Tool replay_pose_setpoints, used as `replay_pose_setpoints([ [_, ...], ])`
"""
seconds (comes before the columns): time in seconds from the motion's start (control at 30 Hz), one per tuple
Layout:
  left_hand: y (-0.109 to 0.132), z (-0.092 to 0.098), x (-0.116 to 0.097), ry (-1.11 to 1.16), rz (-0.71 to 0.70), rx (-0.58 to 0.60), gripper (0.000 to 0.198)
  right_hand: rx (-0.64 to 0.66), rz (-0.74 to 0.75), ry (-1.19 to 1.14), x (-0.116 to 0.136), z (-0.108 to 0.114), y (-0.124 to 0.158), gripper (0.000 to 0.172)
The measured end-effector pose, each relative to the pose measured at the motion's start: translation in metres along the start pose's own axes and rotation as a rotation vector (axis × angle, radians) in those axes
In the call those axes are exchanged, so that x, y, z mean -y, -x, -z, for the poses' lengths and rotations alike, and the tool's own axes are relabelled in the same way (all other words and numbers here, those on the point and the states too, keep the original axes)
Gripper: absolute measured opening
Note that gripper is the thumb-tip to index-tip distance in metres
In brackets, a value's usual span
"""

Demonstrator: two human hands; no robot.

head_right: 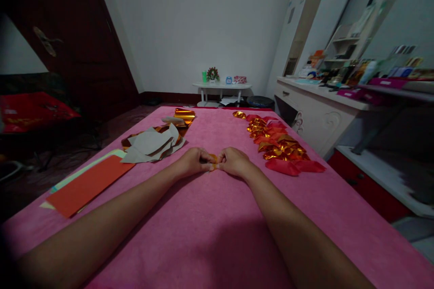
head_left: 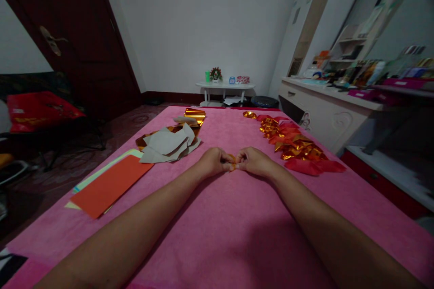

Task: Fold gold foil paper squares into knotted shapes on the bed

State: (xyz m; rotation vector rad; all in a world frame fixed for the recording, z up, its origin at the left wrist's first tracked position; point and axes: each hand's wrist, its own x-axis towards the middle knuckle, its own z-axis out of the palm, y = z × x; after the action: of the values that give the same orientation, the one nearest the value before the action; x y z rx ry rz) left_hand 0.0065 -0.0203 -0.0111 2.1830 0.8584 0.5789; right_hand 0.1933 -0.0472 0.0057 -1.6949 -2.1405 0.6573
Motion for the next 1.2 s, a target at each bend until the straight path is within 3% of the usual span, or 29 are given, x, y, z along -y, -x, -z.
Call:
replay_pose_setpoints([
  [0.3, 0.003, 0.012, -0.004, 0.09, -0.061, 0.113, 0.03, -0.046, -0.03, 0.123, 0.005, 0.0, 0.001, 0.017],
  [0.5, 0.004, 0.017, 0.01, 0.351, 0.078, -0.093, 0.022, -0.09, -0.018, 0.15, 0.012, -0.002, 0.004, 0.01],
  [0.63, 0.001, 0.016, 0.025, 0.35, 0.153, -0.2, 0.02, -0.095, 0.025, 0.213, 0.018, 0.0, 0.006, 0.009],
  [0.73, 0.001, 0.019, 0.026, 0.289, 0.16, -0.208, 0.018, -0.109, 0.009, 0.246, 0.022, 0.003, 0.009, 0.011],
  [0.83, 0.002, 0.029, 0.022, 0.191, 0.115, -0.13, 0.018, -0.109, 0.001, 0.26, 0.024, 0.004, 0.01, 0.011],
  [1.07, 0.009, 0.058, 0.024, 0.1, -0.04, 0.178, 0.042, -0.113, -0.016, 0.316, 0.026, 0.002, 0.01, 0.007],
  [1.2, 0.011, 0.064, 0.028, 0.122, -0.047, 0.233, 0.038, -0.105, -0.024, 0.306, 0.027, 0.002, 0.01, 0.007],
])
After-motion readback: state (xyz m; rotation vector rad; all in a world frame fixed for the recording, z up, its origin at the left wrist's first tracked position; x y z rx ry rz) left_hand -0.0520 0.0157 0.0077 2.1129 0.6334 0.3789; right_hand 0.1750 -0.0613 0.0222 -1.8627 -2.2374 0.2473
